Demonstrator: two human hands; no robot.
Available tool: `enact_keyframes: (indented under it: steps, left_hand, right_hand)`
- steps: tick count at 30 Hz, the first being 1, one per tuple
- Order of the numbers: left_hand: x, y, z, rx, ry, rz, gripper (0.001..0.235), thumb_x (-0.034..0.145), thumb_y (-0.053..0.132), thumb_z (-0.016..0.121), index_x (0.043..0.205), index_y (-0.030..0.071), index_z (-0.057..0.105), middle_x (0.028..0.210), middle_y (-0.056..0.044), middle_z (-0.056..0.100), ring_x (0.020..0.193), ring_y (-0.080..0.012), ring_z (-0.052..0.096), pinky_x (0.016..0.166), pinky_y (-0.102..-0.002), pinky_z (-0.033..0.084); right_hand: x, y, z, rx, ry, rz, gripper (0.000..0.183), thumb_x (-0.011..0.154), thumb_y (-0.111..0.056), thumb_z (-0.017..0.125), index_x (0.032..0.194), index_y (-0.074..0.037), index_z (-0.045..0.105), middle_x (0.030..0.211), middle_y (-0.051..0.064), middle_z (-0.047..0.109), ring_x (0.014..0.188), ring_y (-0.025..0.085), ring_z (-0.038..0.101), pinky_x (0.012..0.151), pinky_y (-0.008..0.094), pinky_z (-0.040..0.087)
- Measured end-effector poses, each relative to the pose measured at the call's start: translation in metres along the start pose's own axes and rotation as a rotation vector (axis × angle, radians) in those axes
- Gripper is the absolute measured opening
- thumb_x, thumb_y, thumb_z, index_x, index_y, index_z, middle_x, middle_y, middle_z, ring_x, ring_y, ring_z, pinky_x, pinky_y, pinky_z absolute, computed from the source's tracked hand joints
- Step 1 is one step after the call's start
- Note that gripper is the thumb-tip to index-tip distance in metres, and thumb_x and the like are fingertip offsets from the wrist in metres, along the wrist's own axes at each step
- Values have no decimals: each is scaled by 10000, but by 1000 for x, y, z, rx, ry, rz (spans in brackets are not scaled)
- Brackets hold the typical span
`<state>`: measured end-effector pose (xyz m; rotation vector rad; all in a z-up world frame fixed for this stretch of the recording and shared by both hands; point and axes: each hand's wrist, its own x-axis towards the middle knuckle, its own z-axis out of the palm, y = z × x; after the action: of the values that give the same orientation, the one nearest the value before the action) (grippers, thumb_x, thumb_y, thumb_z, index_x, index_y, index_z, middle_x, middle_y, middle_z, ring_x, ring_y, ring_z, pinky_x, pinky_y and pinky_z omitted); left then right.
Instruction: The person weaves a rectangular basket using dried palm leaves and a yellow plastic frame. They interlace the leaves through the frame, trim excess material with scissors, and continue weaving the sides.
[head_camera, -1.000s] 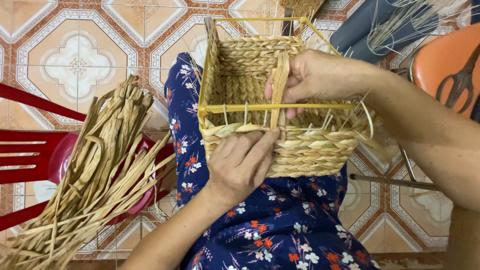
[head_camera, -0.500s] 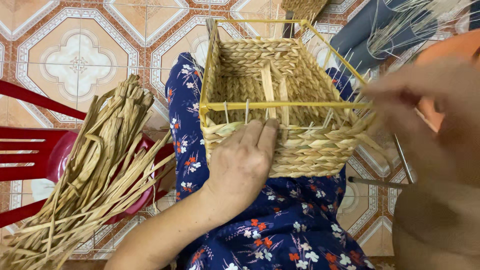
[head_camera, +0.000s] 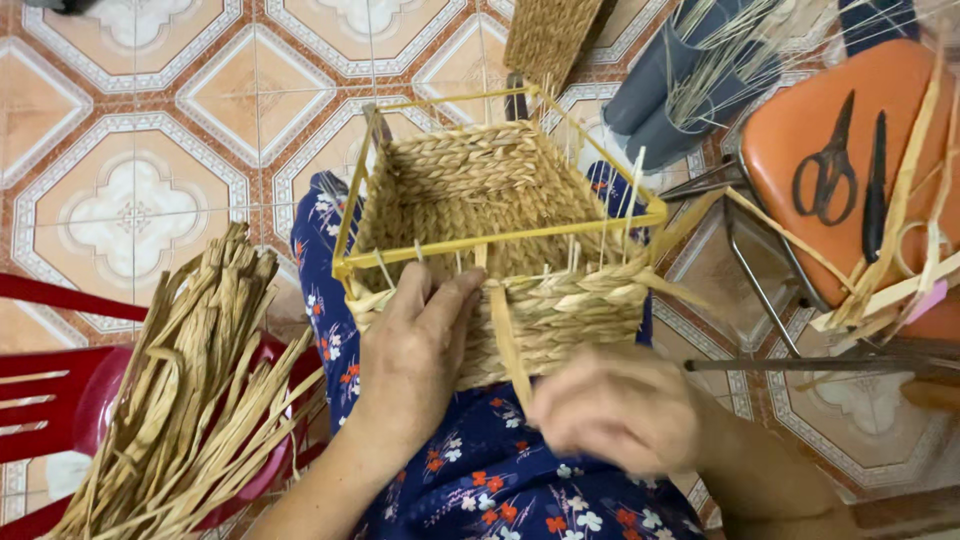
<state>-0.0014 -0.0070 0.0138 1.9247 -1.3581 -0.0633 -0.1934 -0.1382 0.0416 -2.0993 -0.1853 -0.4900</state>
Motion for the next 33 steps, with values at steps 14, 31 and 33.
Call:
enact_keyframes:
  steps: [14,31,33]
  left_hand:
    - [1,-6,6,-112,29,29,214,900,35,744,1112,60,738,892,-105,571,759,-280,656,645,-412,530]
    - [-5,-12,10,19,-28,74,436,728,33,717,1150,141,727,873,-110,530,770,-298,627,578,-414,492]
    - [-4,-20,15,92,-27,80,416,722,4,718,1116,137,740,862,-118,549,741,-302,626,563,-417,483]
  right_hand:
    - [-6,51,22,-498,38,10,378,866,40,715,1227,-65,747,1307,197,585,1195,308,603,991,350,551]
    - [13,27,41,-257,221,-27,353,876,-21,815,1213,10,712,1199,159,682,1055,225,724,895,319,624]
    - [29,31,32,-169,283,16,300,906,-6,795,1197,-1,724,1160,140,694,1016,197,734,849,293,637]
